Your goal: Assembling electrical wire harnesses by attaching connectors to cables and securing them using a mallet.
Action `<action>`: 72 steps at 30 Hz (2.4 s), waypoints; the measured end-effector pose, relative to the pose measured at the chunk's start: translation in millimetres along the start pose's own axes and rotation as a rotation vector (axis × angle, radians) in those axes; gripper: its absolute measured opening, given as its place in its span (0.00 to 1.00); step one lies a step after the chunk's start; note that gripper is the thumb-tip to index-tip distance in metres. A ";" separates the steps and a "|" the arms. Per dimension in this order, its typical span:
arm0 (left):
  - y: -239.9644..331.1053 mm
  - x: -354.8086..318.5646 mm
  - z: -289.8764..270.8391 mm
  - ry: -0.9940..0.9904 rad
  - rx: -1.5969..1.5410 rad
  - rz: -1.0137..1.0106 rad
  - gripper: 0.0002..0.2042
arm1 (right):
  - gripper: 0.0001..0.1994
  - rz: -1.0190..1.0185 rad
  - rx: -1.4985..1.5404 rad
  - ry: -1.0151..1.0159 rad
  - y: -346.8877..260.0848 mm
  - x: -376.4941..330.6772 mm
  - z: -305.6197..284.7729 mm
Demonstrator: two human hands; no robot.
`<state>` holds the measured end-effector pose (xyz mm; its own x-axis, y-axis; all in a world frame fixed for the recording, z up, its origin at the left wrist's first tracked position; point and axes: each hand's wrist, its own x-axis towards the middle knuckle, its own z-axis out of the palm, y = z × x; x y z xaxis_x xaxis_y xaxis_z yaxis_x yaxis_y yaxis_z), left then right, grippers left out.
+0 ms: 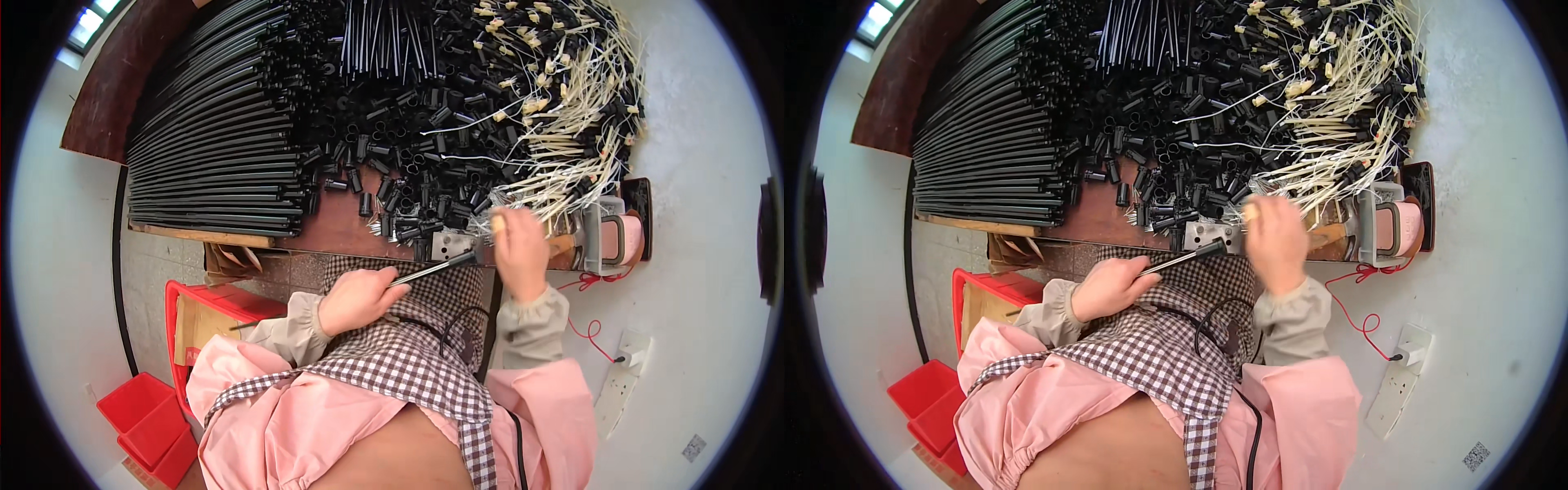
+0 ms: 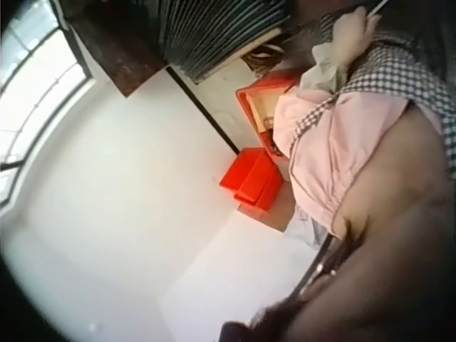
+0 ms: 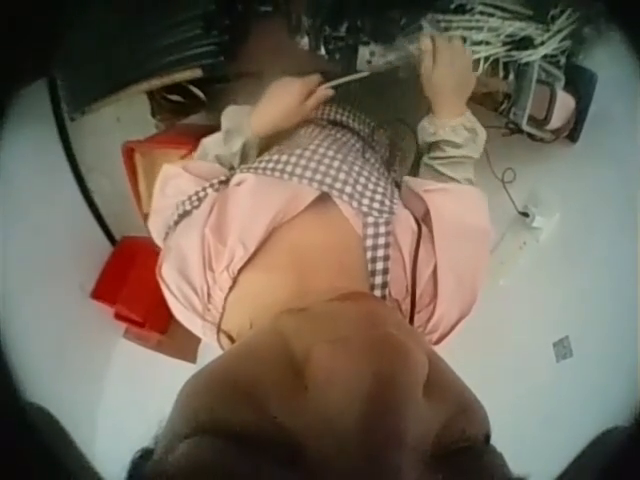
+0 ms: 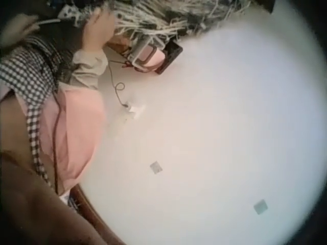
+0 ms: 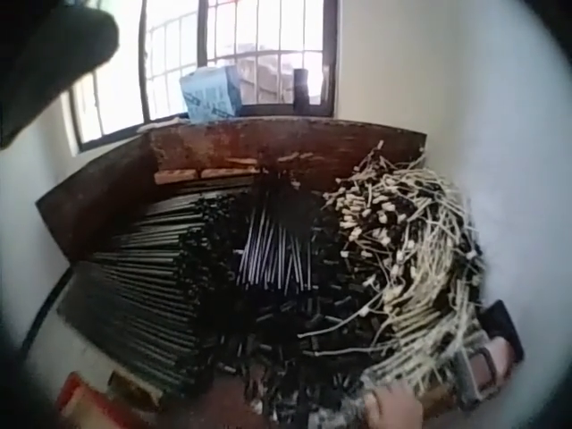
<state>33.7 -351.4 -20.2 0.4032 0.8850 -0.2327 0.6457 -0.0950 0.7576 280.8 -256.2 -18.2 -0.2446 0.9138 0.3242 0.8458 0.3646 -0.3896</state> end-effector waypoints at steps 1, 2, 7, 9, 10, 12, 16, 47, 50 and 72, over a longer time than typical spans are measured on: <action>-2.4 3.3 -2.3 0.061 0.091 -0.030 0.13 | 0.09 0.003 -0.007 0.004 17.4 5.8 11.2; -2.1 2.0 -3.5 0.058 0.088 -0.026 0.13 | 0.09 -0.023 -0.031 -0.006 30.2 8.3 19.8; 3.7 -0.9 -11.4 0.262 0.222 0.015 0.11 | 0.09 -0.134 -0.041 -0.025 41.1 13.5 29.5; 9.9 2.6 -11.0 0.386 0.400 0.019 0.11 | 0.08 -0.145 0.001 -0.017 41.9 11.4 22.4; 10.5 7.3 -8.3 0.390 0.398 0.011 0.11 | 0.07 -0.153 0.039 -0.004 42.7 10.4 16.5; 8.5 20.6 1.1 0.355 0.379 0.035 0.10 | 0.06 -0.156 0.076 0.007 45.7 5.8 13.0; 3.0 23.6 -4.4 0.262 0.326 0.028 0.09 | 0.03 0.349 0.423 -0.176 50.1 -6.8 14.0; 15.6 18.7 -3.0 0.296 0.399 0.035 0.09 | 0.12 0.626 0.150 -0.221 86.7 -34.1 -47.4; 13.3 23.3 -2.3 0.287 0.409 0.040 0.09 | 0.12 0.790 0.316 -0.311 90.8 -18.7 -69.3; 8.7 23.7 -16.0 0.238 0.420 0.085 0.09 | 0.32 0.759 0.891 0.000 2.1 -128.8 -37.8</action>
<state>38.5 -324.0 -9.3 0.3384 0.9410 0.0026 0.8424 -0.3041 0.4448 332.0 -379.9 -28.2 0.1809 0.9508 -0.2514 0.1435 -0.2784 -0.9497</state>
